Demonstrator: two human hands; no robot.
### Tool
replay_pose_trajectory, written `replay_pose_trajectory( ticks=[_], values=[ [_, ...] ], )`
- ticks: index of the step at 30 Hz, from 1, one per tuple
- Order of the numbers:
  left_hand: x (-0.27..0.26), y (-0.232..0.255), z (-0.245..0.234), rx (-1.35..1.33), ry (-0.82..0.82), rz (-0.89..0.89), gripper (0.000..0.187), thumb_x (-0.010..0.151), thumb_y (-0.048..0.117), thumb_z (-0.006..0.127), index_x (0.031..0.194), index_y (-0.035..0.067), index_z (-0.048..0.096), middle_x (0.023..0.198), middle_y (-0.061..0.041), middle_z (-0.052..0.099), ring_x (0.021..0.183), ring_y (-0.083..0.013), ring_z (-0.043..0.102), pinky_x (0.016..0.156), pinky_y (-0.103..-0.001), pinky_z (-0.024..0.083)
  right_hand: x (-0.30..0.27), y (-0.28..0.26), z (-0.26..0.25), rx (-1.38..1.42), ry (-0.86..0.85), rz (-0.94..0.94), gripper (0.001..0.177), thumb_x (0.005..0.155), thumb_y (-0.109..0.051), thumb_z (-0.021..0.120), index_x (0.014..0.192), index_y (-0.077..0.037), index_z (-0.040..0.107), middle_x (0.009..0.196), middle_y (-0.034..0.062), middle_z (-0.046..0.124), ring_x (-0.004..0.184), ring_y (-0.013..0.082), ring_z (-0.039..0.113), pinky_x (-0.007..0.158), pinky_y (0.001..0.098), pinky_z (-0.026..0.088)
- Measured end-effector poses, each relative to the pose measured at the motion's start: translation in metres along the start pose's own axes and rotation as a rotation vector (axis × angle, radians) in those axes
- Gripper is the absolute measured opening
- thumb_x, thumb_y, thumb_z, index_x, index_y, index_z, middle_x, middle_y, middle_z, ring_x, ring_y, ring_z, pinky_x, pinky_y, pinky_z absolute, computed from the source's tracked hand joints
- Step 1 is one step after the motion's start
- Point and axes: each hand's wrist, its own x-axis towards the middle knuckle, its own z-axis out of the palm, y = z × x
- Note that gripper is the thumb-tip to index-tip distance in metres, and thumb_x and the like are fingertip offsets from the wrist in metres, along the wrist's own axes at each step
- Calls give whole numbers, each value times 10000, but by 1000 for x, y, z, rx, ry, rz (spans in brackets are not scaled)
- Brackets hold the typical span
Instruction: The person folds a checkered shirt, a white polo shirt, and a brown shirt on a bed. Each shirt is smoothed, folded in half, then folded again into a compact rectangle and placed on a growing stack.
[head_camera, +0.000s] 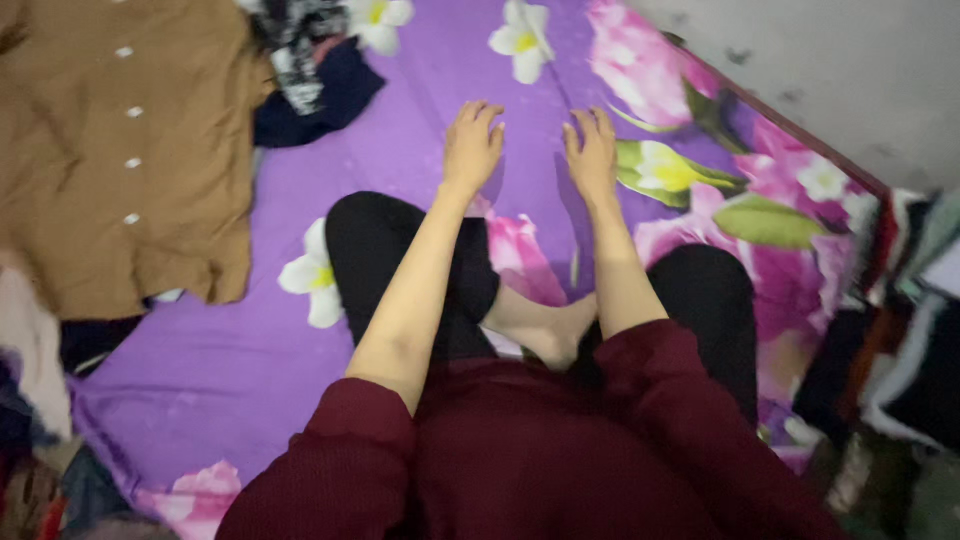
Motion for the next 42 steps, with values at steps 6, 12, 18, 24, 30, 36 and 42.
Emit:
replay_pose_trajectory(
  ticks=[6, 12, 18, 24, 30, 36, 42],
  values=[
    [-28, -62, -70, 33, 99, -139, 281, 916, 147, 681, 1187, 76, 697, 1238, -161, 668, 1192, -378, 606, 1008, -471, 492, -2, -69, 53, 85, -167, -106, 340, 1022, -234, 653, 1320, -71, 664, 1439, 233, 556, 1331, 430, 524, 1137, 485, 419],
    [-45, -124, -128, 166, 275, -242, 359, 936, 161, 685, 1285, 77, 663, 1366, -203, 610, 1331, -438, 510, 1096, -502, 430, 2, -139, 111, 140, -299, -219, 392, 1013, -227, 656, 1374, -76, 636, 1454, 252, 538, 1337, 449, 501, 1124, 495, 406],
    [-46, -180, -196, 296, 352, -345, 448, 956, 173, 667, 1392, 90, 606, 1477, -218, 520, 1419, -453, 422, 1150, -513, 387, 14, -215, 176, 202, -357, -355, 472, 1007, -231, 672, 1447, -86, 580, 1451, 248, 540, 1354, 440, 498, 1136, 492, 413],
    [-30, -238, -265, 384, 357, -511, 505, 988, 184, 620, 1483, 141, 529, 1581, -198, 407, 1515, -413, 270, 1194, -626, 256, 41, -290, 247, 237, -395, -517, 511, 985, -225, 697, 1461, -91, 569, 1488, 251, 516, 1382, 447, 478, 1155, 489, 406],
    [10, -305, -305, 529, 382, -486, 569, 1011, 214, 597, 1557, 156, 447, 1613, -201, 354, 1540, -406, 226, 1213, -652, 219, 81, -356, 319, 229, -437, -619, 517, 996, -226, 678, 1479, -90, 555, 1518, 251, 489, 1431, 447, 444, 1177, 486, 381],
    [62, -353, -321, 612, 397, -471, 579, 1018, 293, 587, 1567, 188, 435, 1648, -172, 301, 1556, -369, 199, 1221, -664, 150, 138, -375, 411, 309, -443, -524, 565, 1000, -263, 660, 1492, -28, 511, 1536, 303, 444, 1427, 466, 403, 1181, 479, 348],
    [48, -367, -308, 670, 361, -502, 580, 1066, 374, 509, 1607, 221, 368, 1699, -84, 249, 1573, -304, 187, 1259, -594, 120, 191, -354, 478, 238, -404, -186, 512, 1069, -332, 645, 1454, -13, 540, 1287, 298, 639, 1200, 459, 601, 1036, 470, 465]
  ],
)
